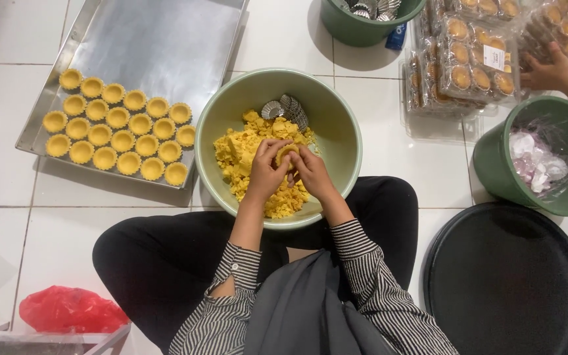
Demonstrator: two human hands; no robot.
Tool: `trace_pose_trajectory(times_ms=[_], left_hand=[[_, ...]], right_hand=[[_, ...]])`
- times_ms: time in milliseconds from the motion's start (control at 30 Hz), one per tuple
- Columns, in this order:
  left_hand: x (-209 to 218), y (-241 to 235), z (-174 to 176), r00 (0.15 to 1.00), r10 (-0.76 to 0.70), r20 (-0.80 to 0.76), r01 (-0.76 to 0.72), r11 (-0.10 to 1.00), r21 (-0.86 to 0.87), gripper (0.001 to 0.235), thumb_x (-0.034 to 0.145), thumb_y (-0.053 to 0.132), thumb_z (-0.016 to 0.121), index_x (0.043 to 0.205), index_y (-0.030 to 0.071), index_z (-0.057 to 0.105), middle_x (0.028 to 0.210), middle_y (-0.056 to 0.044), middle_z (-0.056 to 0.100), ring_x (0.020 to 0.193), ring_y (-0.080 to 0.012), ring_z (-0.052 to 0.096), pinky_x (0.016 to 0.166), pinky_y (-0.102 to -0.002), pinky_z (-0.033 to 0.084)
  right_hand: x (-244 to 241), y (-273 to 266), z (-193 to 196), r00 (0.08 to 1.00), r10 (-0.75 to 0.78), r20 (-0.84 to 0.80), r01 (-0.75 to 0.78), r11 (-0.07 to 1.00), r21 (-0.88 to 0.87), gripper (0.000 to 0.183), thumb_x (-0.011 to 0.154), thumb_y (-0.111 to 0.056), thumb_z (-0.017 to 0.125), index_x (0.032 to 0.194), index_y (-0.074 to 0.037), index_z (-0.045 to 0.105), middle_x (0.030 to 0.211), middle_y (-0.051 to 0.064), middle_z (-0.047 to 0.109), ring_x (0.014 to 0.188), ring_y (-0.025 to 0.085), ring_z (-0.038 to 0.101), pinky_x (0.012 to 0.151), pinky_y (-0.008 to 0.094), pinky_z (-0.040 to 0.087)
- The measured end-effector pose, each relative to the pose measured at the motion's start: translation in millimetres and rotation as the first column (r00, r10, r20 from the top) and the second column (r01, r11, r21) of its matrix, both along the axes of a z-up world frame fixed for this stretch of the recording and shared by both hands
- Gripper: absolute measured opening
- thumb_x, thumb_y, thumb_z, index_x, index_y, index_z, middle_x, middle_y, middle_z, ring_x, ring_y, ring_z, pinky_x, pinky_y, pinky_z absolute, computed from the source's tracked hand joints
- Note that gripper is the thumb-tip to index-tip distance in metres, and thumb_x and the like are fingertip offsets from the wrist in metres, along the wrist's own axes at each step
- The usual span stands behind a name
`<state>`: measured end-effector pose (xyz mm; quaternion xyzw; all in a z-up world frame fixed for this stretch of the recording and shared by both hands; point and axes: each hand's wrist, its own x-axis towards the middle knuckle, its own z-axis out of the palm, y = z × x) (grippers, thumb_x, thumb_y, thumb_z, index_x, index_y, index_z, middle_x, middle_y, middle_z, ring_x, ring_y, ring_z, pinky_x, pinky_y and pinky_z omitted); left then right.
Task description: The person is manually molding tart shells by taking dough, rolling it into a ball, and pressing it into metal molds.
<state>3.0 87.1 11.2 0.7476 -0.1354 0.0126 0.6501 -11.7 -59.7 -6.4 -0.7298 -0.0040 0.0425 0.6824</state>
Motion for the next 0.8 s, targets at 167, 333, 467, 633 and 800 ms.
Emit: trace_pose_trajectory(times_ms=[167,333,467,633,800], left_hand=[[1,-9,-26,0.992,0.1,-0.08,-0.113,0.977,-0.183,0.053,0.109,0.037,0.032,0.102,0.011,0.077,0.103,-0.015,0.07,0.103,-0.0304,0.067,0.1,-0.041,0.047],[-3,1,-28,0.963,0.006,-0.269,-0.082,0.959,-0.27,0.094,0.102,0.063,-0.002,0.077,0.012,0.073,0.067,-0.007,0.066,0.058,-0.013,0.065,0.063,-0.023,0.053],[-19,-5,-5,0.939,-0.112,-0.325,0.066,0.986,-0.151,0.094,0.101,0.062,-0.002,0.087,0.009,0.075,0.075,-0.006,0.068,0.064,-0.0139,0.064,0.066,-0.026,0.054],[-17,4,80,0.832,-0.206,-0.515,0.178,0.979,-0.103,0.106,0.092,0.074,-0.01,0.136,-0.005,0.045,0.142,-0.038,0.041,0.108,-0.0442,0.054,0.088,-0.048,0.048],[-6,-4,15,0.748,-0.235,-0.621,-0.107,0.88,-0.463,0.107,0.082,0.095,0.006,0.104,0.009,0.066,0.077,-0.017,0.069,0.047,-0.0169,0.06,0.033,-0.017,0.031]], right_hand=[[-12,4,0,0.968,0.123,-0.221,-0.093,0.985,0.143,0.059,0.109,-0.043,0.045,0.139,0.007,0.052,0.1,0.028,0.066,0.076,0.029,0.072,0.06,0.044,0.066],[-6,-4,50,0.969,0.055,0.242,0.014,0.962,-0.273,0.083,0.098,-0.058,0.02,0.131,0.008,0.057,0.119,0.033,0.058,0.112,0.045,0.054,0.093,0.056,0.044],[3,7,8,0.879,0.365,0.307,-0.345,0.931,-0.118,0.126,0.078,-0.092,-0.006,0.158,-0.005,0.036,0.165,0.019,0.026,0.151,0.043,0.006,0.121,0.06,0.002],[-5,23,68,0.899,0.265,0.347,-0.191,0.954,-0.232,0.131,0.073,-0.093,-0.012,0.153,-0.005,0.043,0.15,0.027,0.045,0.15,0.044,0.018,0.123,0.061,0.005],[12,18,38,0.942,0.072,0.327,-0.132,0.977,0.165,0.132,0.07,-0.092,-0.021,0.156,-0.014,0.043,0.162,0.017,0.036,0.153,0.039,0.015,0.124,0.056,0.002]])
